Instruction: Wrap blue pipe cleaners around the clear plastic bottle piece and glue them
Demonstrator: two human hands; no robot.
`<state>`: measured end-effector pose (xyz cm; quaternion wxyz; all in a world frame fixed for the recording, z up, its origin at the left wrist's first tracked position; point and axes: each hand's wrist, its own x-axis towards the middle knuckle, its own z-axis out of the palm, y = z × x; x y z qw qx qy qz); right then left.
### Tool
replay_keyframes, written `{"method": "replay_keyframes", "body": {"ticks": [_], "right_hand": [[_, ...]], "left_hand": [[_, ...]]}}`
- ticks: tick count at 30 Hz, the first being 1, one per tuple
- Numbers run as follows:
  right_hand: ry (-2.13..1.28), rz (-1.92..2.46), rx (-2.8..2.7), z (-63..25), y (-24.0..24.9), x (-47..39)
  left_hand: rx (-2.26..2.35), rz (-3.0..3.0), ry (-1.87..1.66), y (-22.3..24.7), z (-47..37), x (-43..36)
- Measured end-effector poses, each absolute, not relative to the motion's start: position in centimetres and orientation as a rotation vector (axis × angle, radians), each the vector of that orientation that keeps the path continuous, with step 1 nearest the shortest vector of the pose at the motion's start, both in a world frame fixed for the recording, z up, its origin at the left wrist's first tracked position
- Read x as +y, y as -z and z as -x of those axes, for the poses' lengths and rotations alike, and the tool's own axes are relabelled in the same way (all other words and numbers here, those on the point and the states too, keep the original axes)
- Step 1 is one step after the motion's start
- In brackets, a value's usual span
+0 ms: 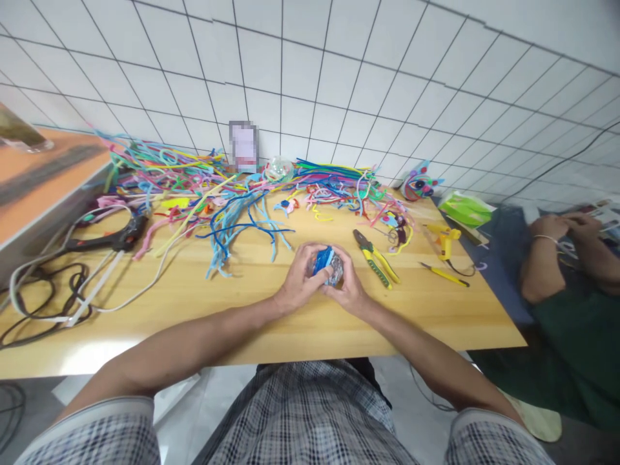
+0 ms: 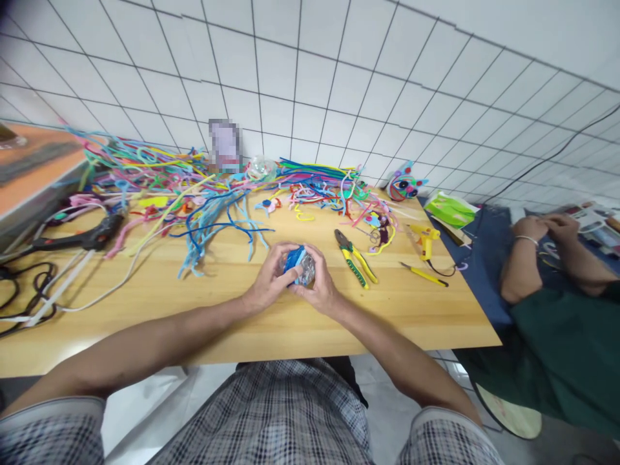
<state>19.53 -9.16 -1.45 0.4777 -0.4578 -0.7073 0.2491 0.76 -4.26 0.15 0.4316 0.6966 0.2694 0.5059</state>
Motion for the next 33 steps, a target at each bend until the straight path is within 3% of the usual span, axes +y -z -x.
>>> {"method": "replay_keyframes", "body": {"ticks": [12,33], "right_hand": [[-0.385,1.063,-2.043,-20.1,-0.4,-6.7],[-0.306,0.925,-1.947,-19.0,0.8,-6.3]], "left_hand": [[0.676,-1.761,-1.300,-0.4,0.4,-3.2],[0.675,-1.843,-1.324,-0.5,0.6,-3.5]]}}
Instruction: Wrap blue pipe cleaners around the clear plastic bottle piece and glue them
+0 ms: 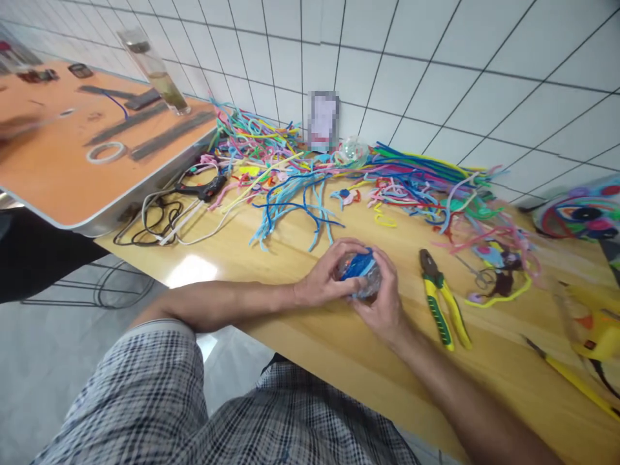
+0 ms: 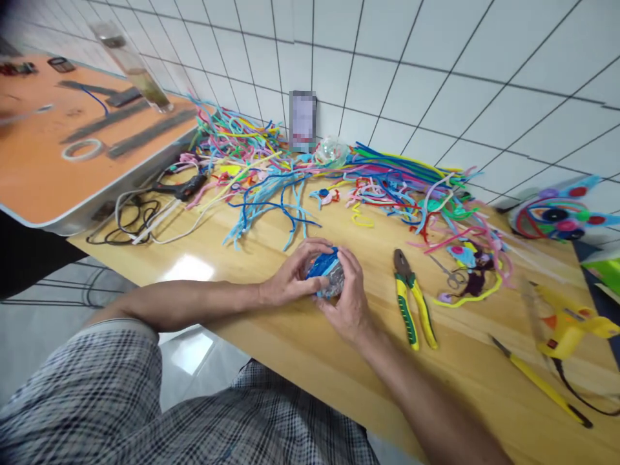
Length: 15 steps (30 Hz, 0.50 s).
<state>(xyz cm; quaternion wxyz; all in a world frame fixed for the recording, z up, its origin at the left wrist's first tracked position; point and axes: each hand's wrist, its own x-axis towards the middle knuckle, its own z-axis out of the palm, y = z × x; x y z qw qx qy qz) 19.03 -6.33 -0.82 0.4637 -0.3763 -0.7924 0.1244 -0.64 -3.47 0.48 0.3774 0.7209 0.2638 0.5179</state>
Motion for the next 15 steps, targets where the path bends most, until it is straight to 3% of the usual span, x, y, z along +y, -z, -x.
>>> {"method": "replay_keyframes", "body": {"ticks": [15], "right_hand": [[-0.240,0.987,-1.969,-19.57,1.21,-6.26]], "left_hand": [[0.615,-1.795,-1.300,-0.18,0.38,-2.63]]}}
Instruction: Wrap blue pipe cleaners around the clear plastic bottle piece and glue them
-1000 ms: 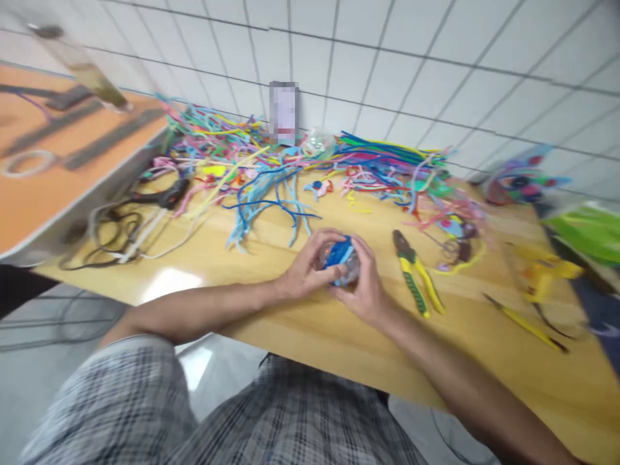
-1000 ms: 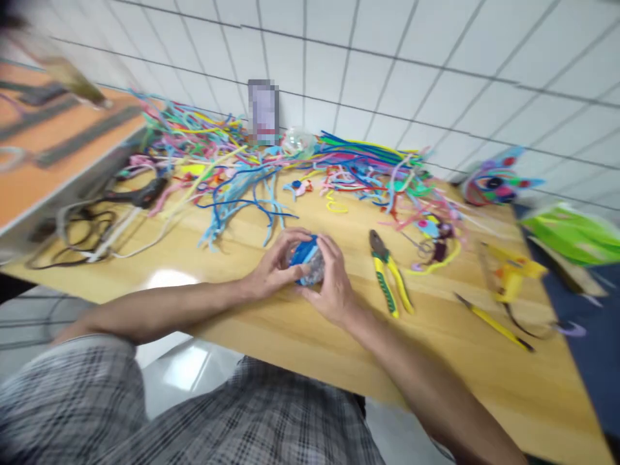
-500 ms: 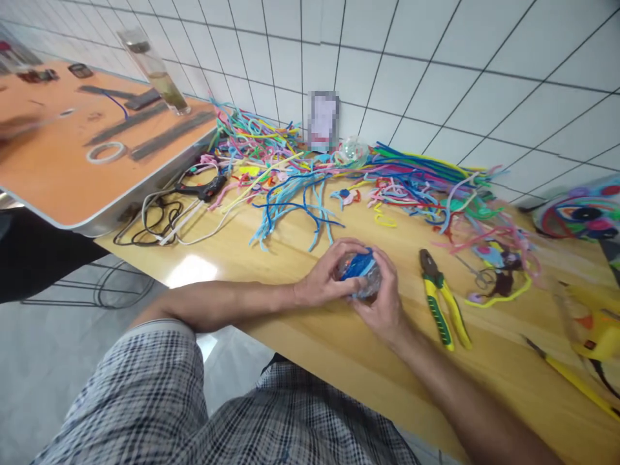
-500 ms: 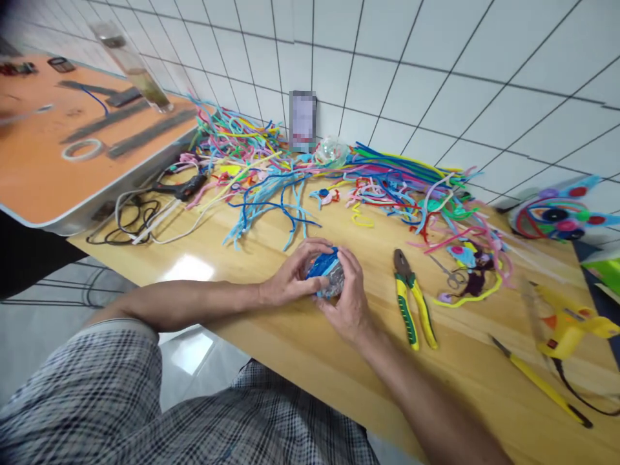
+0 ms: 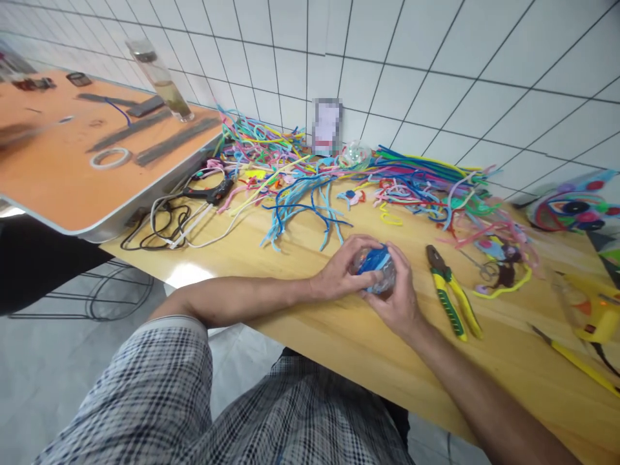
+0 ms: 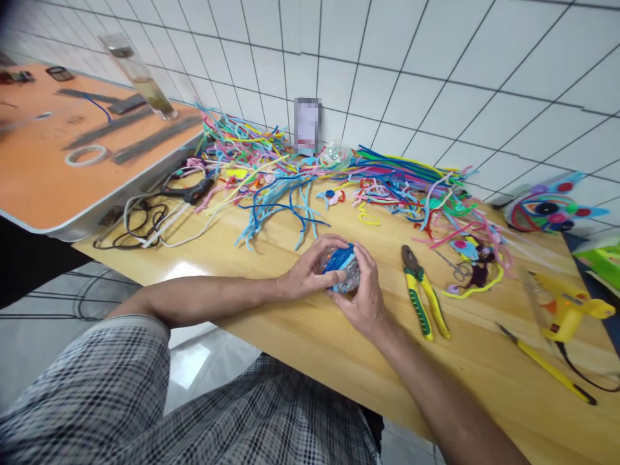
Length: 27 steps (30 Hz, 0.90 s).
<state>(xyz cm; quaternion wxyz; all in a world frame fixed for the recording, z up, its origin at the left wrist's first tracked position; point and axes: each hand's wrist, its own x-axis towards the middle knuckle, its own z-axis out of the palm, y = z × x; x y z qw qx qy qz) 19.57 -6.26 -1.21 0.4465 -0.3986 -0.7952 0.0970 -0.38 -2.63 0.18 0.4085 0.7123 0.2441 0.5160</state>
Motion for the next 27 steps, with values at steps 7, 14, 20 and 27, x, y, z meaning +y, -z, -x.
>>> {"method": "replay_keyframes", "body": {"ticks": [7,14,20,27], "right_hand": [[-0.346,1.032,-2.048,-19.5,0.4,-6.7],[-0.403,0.951,-2.064,-19.6,-0.5,-7.1],[-0.371,0.915,-2.072,-20.2,-0.6,-7.1],[-0.321,0.926,-2.080,-20.5,-0.7,-7.0]], "left_hand": [[0.692,-1.790,-1.264,-0.9,0.9,-3.2],[0.688,-1.823,-1.240,-1.1,1.3,-3.2],[0.740,-1.801,-1.189,-1.2,1.7,-3.0],[0.760,-1.747,-1.163,-1.1,1.6,-3.0]]}}
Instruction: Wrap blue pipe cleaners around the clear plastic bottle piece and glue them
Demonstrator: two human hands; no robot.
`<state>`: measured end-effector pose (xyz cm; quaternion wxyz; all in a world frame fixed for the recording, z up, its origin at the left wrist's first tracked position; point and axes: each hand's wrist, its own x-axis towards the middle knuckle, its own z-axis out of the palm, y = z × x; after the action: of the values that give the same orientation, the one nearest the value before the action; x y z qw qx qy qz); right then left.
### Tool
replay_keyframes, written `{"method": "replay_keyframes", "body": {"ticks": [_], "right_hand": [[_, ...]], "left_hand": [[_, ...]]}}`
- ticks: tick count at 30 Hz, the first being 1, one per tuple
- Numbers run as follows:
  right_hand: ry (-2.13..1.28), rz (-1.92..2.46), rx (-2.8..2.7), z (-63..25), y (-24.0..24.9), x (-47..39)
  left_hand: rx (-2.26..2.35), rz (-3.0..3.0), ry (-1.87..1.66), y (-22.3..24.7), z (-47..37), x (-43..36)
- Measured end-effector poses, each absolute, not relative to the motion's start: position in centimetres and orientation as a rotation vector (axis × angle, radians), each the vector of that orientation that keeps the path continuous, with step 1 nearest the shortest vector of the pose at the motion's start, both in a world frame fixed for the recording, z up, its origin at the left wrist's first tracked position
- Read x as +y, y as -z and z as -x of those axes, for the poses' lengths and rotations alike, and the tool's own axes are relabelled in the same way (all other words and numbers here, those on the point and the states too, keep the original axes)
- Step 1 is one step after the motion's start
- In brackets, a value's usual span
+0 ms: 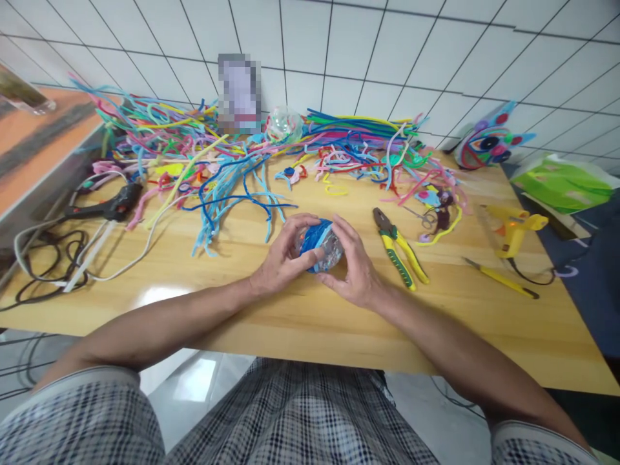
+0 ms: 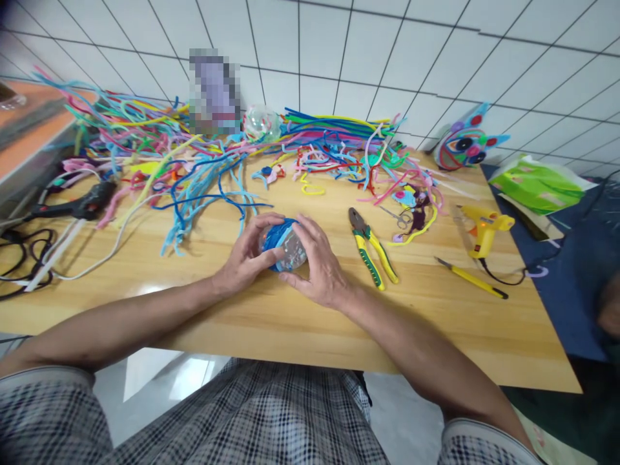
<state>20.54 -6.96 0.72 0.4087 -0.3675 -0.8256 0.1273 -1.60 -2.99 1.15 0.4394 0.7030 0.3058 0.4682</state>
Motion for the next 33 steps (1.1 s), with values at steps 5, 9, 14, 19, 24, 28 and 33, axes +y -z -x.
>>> {"method": "replay_keyframes", "body": {"ticks": [5,9,14,19,24,28,33], "right_hand": [[-0.342,0.920,-2.095,-20.31,-0.66,-6.66],[-0.334,0.918,-2.081,-20.30,-0.65,-6.56],[-0.341,0.914,-2.061,-20.30,-0.52,-6.56],[-0.329,0.946,-2.065,-20.26,-0.22,-6.56],[-0.321,0.920,-2.045,-20.09,-0.22,-6.51],[-0.304,0.935,-2.079,-20.08,-0.37,-6.50],[-0.283,0.911,-2.106,-19.90,-0.47,-6.51]], "left_hand": [[0.719,-1.807,-1.183,-1.05,1.59,-2.88],[0.715,-1.880,-1.182,-1.02,1.76,-2.76],[0.687,-1.884,-1.162,-0.98,1.89,-2.69],[0.678,-1.881,-1.155,-0.91,2.03,-2.63],[0.642,-1.874,-1.135,-1.10,2.43,-2.58],[0.656,-1.792,-1.139,-1.16,2.44,-2.66],[0.746,-1.699,-1.152,-1.26,2.00,-2.95]]}}
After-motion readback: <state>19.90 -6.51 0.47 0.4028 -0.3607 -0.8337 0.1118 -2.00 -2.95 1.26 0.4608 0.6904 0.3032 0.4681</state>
